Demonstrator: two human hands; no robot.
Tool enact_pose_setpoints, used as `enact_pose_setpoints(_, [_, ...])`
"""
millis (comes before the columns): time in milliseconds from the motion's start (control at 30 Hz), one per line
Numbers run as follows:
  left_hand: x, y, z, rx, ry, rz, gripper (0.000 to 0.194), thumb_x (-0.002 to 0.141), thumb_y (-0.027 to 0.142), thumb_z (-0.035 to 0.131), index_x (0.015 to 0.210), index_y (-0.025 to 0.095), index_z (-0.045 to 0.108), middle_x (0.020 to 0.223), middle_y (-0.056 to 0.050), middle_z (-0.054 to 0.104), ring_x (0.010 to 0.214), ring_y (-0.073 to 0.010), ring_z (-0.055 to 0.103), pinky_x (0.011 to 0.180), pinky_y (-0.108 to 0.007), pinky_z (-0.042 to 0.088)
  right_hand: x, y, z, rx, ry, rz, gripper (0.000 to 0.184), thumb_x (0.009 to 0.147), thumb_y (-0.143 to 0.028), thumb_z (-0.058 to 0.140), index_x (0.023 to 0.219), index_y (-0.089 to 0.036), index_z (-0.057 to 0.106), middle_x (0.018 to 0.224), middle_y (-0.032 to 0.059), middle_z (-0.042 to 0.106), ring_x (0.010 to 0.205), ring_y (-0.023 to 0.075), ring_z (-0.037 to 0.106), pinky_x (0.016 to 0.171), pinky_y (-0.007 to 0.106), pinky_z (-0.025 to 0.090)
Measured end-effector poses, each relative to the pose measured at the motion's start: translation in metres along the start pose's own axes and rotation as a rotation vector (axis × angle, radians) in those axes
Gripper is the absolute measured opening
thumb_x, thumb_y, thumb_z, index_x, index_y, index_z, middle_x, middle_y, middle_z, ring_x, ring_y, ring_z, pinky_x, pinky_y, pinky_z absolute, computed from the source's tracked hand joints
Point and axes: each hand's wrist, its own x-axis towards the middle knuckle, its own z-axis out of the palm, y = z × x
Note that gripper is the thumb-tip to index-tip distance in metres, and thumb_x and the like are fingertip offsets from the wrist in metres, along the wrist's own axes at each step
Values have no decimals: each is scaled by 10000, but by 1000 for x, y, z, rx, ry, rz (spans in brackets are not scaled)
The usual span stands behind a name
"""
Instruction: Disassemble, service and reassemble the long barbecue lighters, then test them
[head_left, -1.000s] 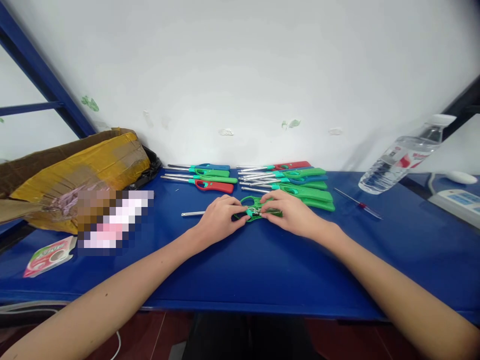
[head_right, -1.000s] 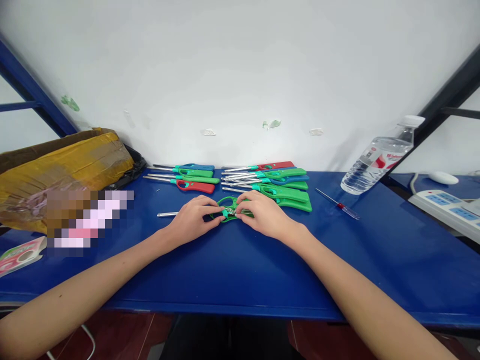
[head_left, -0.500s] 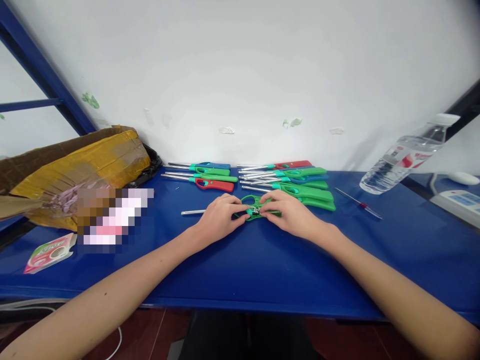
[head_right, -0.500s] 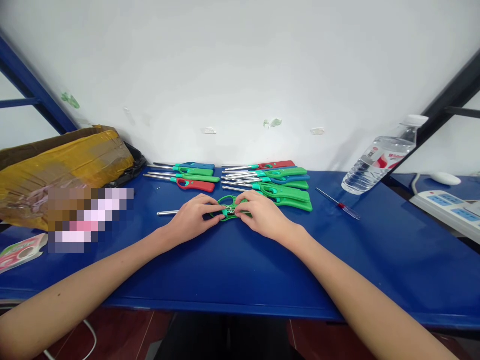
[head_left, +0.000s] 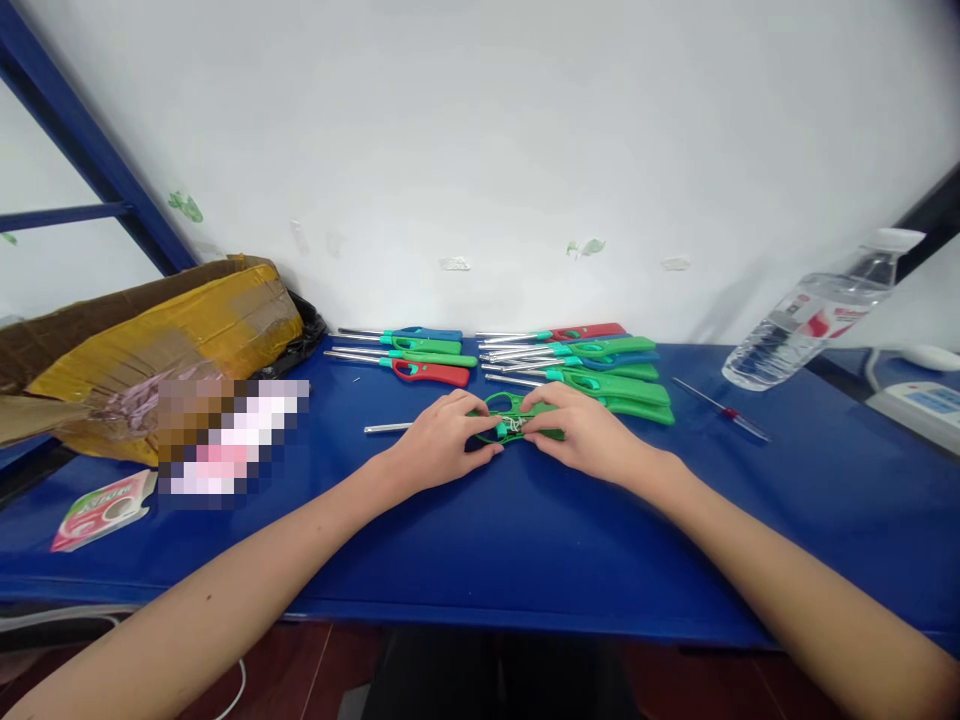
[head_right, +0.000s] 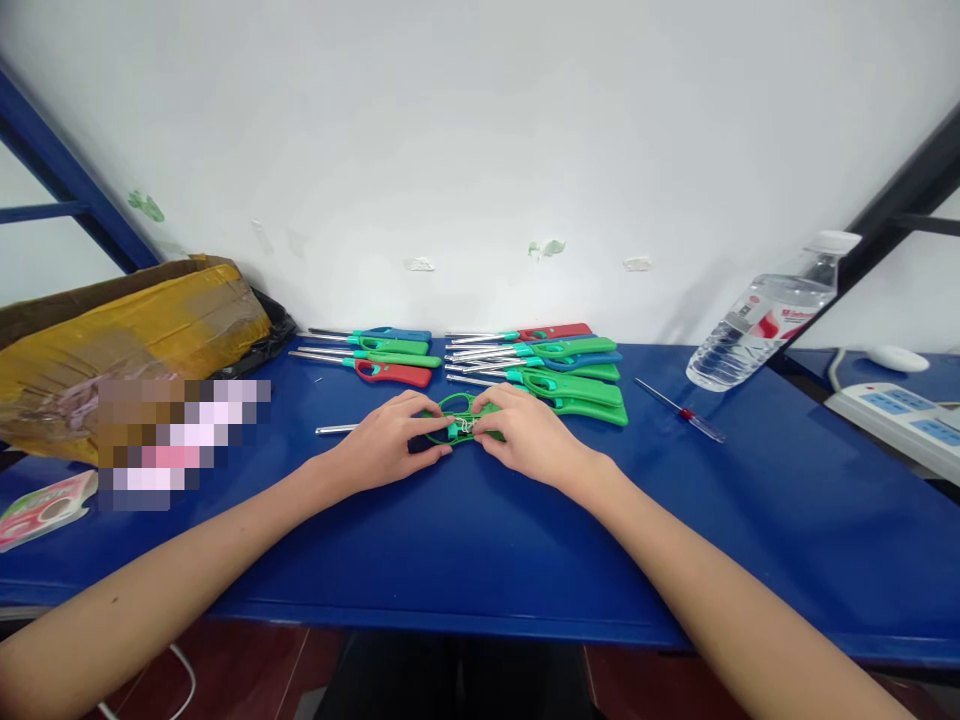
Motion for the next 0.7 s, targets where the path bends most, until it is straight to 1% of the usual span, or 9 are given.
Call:
enact_pose_setpoints(133, [0, -3, 0, -25, -6, 13, 278, 919, 338, 603, 1131, 185, 698, 1028, -93, 638, 991, -230, 565, 882, -363, 497, 0, -2, -5, -33, -48, -34, 140, 881, -219, 630, 865, -201, 767, 1060, 99, 663, 1000, 258, 609, 878, 432, 502])
enact_pose_setpoints(267, [0, -5, 0, -34, -11, 22, 283, 920, 332, 604, 1155, 193, 681, 1033, -88, 633, 998, -229, 556, 892, -364, 489, -1, -2, -7, -61, -30, -53, 139, 880, -241, 635, 920, -193, 759, 1057, 103, 663, 992, 259, 613, 884, 439, 503])
enact_pose_setpoints(367, [0, -5, -1, -35, -23, 22, 352, 917, 337, 614, 1229, 173, 624, 1052, -93, 632, 1018, -236, 550, 909, -376, 482, -1, -2, -6, -62, -2, -60, 159, 879, -244, 635, 973, -179, 745, 1066, 110, 664, 993, 259, 614, 887, 434, 507])
enact_pose_setpoints(467, [0, -6, -3, -41, -24, 17, 443, 911, 353, 623, 1294, 140, 559, 1061, -106, 632, 1027, -244, 547, 915, -384, 478, -1, -1, -4, -51, -2, -59, 165, 884, -245, 627, 979, -186, 749, 1084, 109, 661, 1000, 258, 611, 881, 425, 512])
enact_pose_setpoints(533, [0, -7, -5, -46, -25, 34, 399, 919, 360, 610, 1264, 159, 588, 1058, -102, 629, 1019, -240, 548, 907, -377, 478, -1, -1, -4, -43, -17, -58, 164, 888, -244, 622, 968, -195, 757, 1091, 107, 659, 1010, 259, 609, 882, 425, 512])
enact_pose_setpoints(633, [1, -7, -9, -39, -30, 83, 282, 938, 360, 578, 1154, 204, 671, 1064, -94, 621, 1024, -236, 546, 913, -371, 470, -1, -2, -5, -40, -38, -51, 158, 885, -248, 628, 952, -201, 763, 1090, 106, 657, 1021, 263, 608, 895, 437, 506])
enact_pose_setpoints(700, [1, -7, -10, -25, -39, 107, 260, 946, 357, 564, 1115, 211, 696, 1073, -95, 614, 1035, -238, 540, 928, -377, 462, -1, -3, -6, -42, -41, -45, 151, 881, -253, 633, 942, -200, 761, 1091, 106, 655, 1021, 265, 611, 900, 443, 504])
